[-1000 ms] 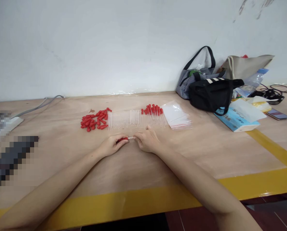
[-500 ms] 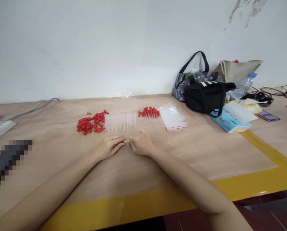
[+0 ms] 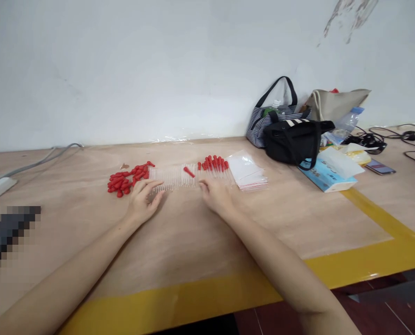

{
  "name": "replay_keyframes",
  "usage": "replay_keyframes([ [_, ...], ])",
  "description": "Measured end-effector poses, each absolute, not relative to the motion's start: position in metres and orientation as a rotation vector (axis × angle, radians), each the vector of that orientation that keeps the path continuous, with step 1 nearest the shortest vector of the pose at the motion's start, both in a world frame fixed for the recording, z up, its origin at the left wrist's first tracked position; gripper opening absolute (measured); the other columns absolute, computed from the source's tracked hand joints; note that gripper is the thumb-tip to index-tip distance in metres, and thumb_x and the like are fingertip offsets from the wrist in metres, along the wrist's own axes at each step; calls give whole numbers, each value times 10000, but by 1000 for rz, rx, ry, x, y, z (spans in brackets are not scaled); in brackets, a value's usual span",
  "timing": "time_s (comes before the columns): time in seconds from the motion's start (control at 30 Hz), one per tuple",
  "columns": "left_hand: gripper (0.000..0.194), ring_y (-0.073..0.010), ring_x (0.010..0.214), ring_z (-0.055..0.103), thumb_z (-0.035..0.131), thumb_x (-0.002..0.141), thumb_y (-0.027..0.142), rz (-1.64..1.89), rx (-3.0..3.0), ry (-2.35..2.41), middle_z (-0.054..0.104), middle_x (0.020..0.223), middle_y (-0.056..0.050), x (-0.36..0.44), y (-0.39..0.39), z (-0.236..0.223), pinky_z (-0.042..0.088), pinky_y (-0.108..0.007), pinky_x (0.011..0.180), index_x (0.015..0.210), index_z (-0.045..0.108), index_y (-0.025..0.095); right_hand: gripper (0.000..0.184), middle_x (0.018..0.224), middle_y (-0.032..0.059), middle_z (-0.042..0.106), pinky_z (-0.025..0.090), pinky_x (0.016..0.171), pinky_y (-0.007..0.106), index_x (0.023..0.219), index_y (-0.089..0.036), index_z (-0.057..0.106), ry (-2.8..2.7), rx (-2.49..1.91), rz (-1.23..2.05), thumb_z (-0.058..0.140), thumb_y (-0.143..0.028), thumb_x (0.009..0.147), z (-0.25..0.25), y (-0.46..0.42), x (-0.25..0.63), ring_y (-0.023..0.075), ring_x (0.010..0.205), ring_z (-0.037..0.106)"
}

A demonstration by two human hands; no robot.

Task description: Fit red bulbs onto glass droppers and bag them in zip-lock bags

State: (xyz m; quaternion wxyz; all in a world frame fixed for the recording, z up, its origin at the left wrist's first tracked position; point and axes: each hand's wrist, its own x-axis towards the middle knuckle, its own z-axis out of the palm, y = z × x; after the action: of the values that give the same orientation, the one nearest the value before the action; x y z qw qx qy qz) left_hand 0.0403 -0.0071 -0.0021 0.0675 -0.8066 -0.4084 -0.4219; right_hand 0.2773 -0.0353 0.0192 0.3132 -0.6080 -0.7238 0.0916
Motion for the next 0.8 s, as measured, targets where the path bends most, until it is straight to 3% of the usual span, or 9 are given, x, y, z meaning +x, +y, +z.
replay_keyframes([
  [0.1, 171, -218, 865, 514, 558, 776, 289, -1142, -2291, -1375, 586, 883, -62, 28, 1, -2, 390, -362, 787, 887, 651, 198, 198, 890, 45, 676, 420, 696, 245, 923, -168, 632, -1695, -1756, 373, 487, -245, 813, 22, -13, 286, 149, 775, 605],
  [0.2, 168, -228, 834, 501, 568, 751, 300, -1053, -2160, -1491, 578, 830, -57, 15, 9, 0, 370, -353, 744, 845, 658, 193, 195, 852, 55, 677, 414, 728, 251, 857, -171, 651, -1652, -1880, 296, 506, -286, 795, 23, 8, 283, 162, 790, 606],
  [0.37, 172, -229, 795, 484, 565, 738, 345, -985, -2059, -1555, 548, 739, -49, -1, 16, 1, 346, -345, 716, 744, 659, 201, 355, 837, 105, 668, 372, 839, 335, 811, -168, 672, -1667, -2039, 89, 411, -407, 838, 18, 29, 267, 218, 879, 594],
  [0.53, 183, -229, 782, 477, 590, 707, 383, -927, -2060, -1572, 546, 741, -46, -4, 14, -2, 328, -357, 715, 689, 642, 209, 475, 881, 126, 658, 379, 821, 364, 914, -157, 667, -1616, -2155, 66, 313, -470, 869, 12, 38, 261, 239, 905, 589],
  [0.8, 200, -234, 784, 482, 581, 722, 398, -871, -2115, -1576, 574, 772, -45, -4, 12, -4, 325, -353, 683, 734, 667, 218, 398, 886, 130, 649, 393, 790, 376, 1029, -149, 592, -1633, -2144, 49, 367, -426, 853, 12, 33, 260, 245, 896, 588],
])
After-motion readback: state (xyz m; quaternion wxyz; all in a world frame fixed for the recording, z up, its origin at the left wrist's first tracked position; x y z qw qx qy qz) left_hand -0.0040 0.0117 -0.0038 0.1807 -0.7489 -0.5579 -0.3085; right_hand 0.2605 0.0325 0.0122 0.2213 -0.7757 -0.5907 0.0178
